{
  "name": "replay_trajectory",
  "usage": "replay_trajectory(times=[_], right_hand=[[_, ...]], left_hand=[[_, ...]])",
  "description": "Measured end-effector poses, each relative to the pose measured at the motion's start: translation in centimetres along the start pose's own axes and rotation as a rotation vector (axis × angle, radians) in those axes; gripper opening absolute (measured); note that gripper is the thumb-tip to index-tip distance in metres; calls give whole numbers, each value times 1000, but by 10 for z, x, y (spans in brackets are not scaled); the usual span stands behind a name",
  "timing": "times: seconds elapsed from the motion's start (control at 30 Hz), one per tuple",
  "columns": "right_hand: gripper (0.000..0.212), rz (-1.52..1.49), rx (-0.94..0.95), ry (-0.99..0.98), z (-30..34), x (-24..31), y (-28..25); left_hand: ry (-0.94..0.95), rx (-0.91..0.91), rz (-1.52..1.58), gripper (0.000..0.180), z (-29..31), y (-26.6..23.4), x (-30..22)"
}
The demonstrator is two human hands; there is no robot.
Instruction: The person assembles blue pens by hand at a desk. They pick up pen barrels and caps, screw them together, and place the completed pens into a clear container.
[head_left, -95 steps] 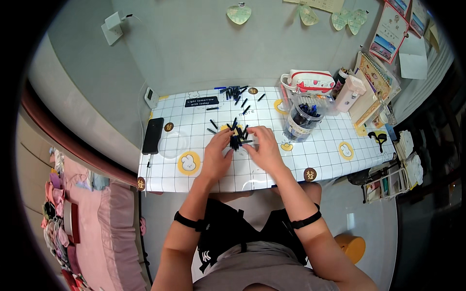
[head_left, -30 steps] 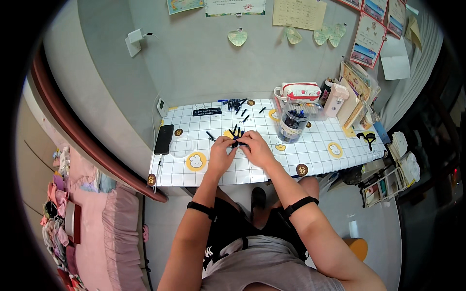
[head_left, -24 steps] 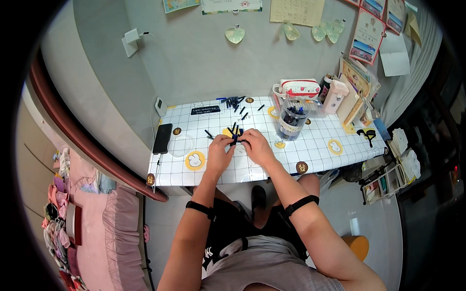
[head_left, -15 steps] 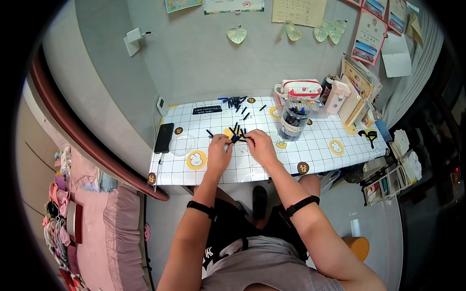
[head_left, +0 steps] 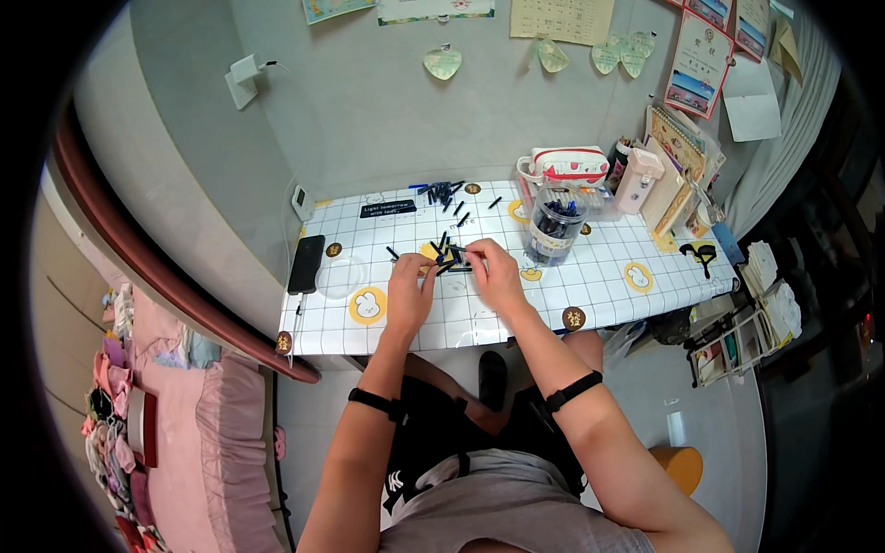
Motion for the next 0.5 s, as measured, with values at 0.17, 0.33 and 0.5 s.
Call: replay_trajectory(times=[0.17, 0.33, 0.5], right_hand=[[13, -21, 79, -143, 1, 7, 2], [13, -65, 138, -83, 4, 5, 6], [11, -212, 125, -42, 4, 3, 6]], left_hand=[[30, 40, 89, 14, -2, 0, -3], [-56, 51, 149, 13, 0, 3, 6], [-210, 169, 449, 15, 5, 14, 20]])
Point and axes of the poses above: each hand's wrist, its own z-axis away from the middle knuckle, its own y-axis out of the palm, x = y × z, the point moved 5 cm from there along -z, towards the middle knuckle, and after that the axes turned 9 degrees about -z, right-handed, at the moved point
